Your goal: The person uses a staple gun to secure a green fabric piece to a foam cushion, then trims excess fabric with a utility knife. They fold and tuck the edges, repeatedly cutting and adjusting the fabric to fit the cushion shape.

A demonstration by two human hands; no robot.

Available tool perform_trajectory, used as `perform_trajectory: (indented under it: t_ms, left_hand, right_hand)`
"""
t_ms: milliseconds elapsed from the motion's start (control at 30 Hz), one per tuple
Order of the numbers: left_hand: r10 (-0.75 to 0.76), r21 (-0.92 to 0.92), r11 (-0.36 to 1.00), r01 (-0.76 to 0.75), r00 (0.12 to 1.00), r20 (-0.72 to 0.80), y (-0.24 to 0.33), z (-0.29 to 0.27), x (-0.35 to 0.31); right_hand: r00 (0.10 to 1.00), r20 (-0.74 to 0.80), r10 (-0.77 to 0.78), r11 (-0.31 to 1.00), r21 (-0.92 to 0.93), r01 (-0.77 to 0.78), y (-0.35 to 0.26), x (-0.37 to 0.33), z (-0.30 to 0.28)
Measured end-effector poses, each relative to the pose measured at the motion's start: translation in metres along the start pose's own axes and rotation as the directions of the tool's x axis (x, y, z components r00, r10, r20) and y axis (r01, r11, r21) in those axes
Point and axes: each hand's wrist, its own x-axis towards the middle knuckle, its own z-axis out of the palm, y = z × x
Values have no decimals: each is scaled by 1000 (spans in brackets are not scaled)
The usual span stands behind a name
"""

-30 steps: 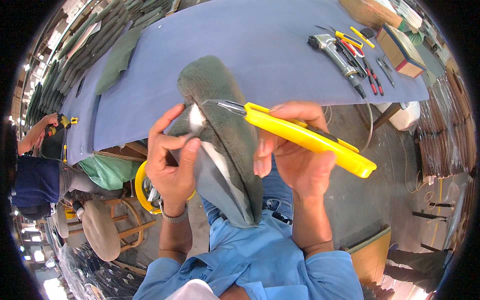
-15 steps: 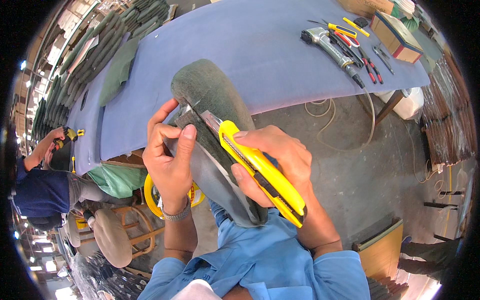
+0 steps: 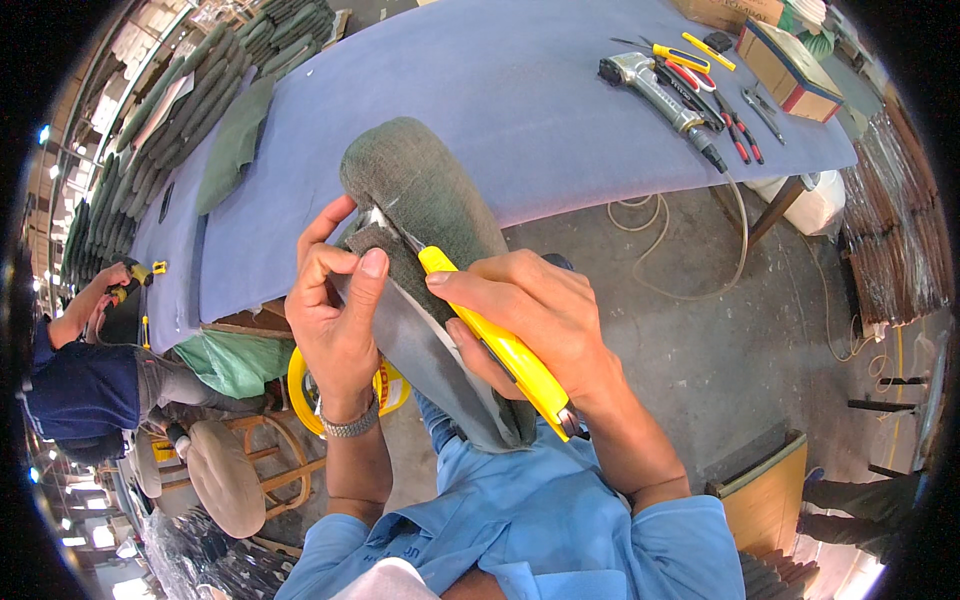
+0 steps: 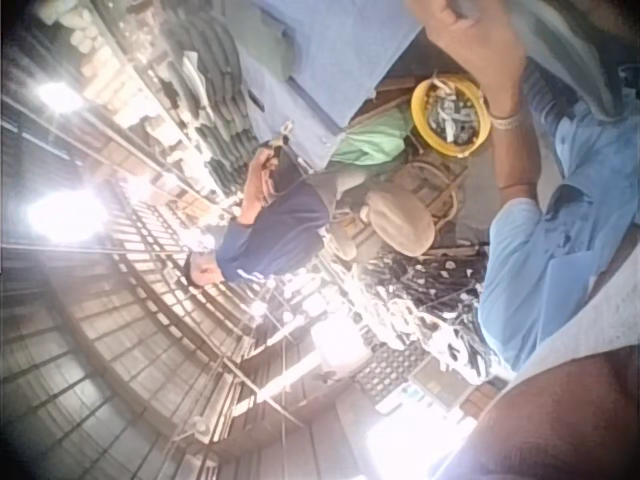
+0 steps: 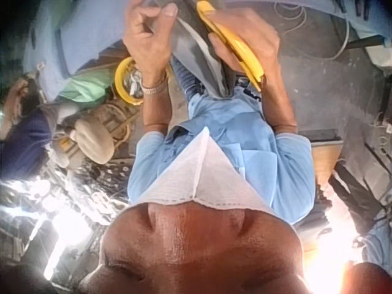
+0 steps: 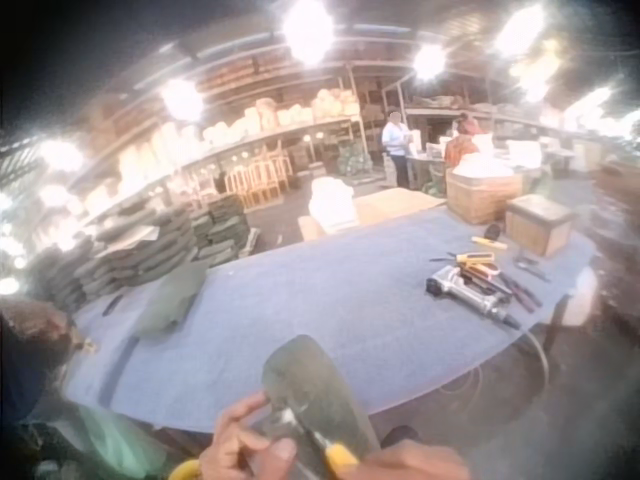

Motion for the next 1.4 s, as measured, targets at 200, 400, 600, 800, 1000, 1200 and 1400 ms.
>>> perform_trajectory:
  t_ms: [200, 400, 600, 800, 1000, 1200, 1400]
  left_hand:
    - [-50, -38, 998, 50, 999, -2, 0, -2, -2]
    - [-50, -38, 998, 50, 999, -6, -1, -1, -2]
    - [-39, -71, 997, 38, 999, -15, -2, 0, -3]
    - [-28, -96, 995, 27, 1000, -13, -4, 0, -2]
    - [-48, -142, 989, 45, 999, -17, -4, -1, -4]
    - [-60, -198, 978, 59, 998, 1, -3, 0, -5]
    - [-54, -239, 969, 54, 999, 7, -6, -1, -6]
  right_hand:
    - [1000, 8, 7, 999, -43, -7, -3, -2, 1]
    - [1000, 16, -18, 999, -47, 19, -2, -3, 1]
    - [1000, 18, 12, 1000, -10, -12, -4, -7, 0]
    - [1000, 14, 25, 1000, -14, -24, -4, -10, 2]
    - [1000, 14, -10, 1000, -18, 10, -2, -15, 2]
    - [1000, 6, 7, 1000, -18, -7, -3, -20, 0]
    - [998, 14, 54, 998, 15, -54, -7, -26, -2]
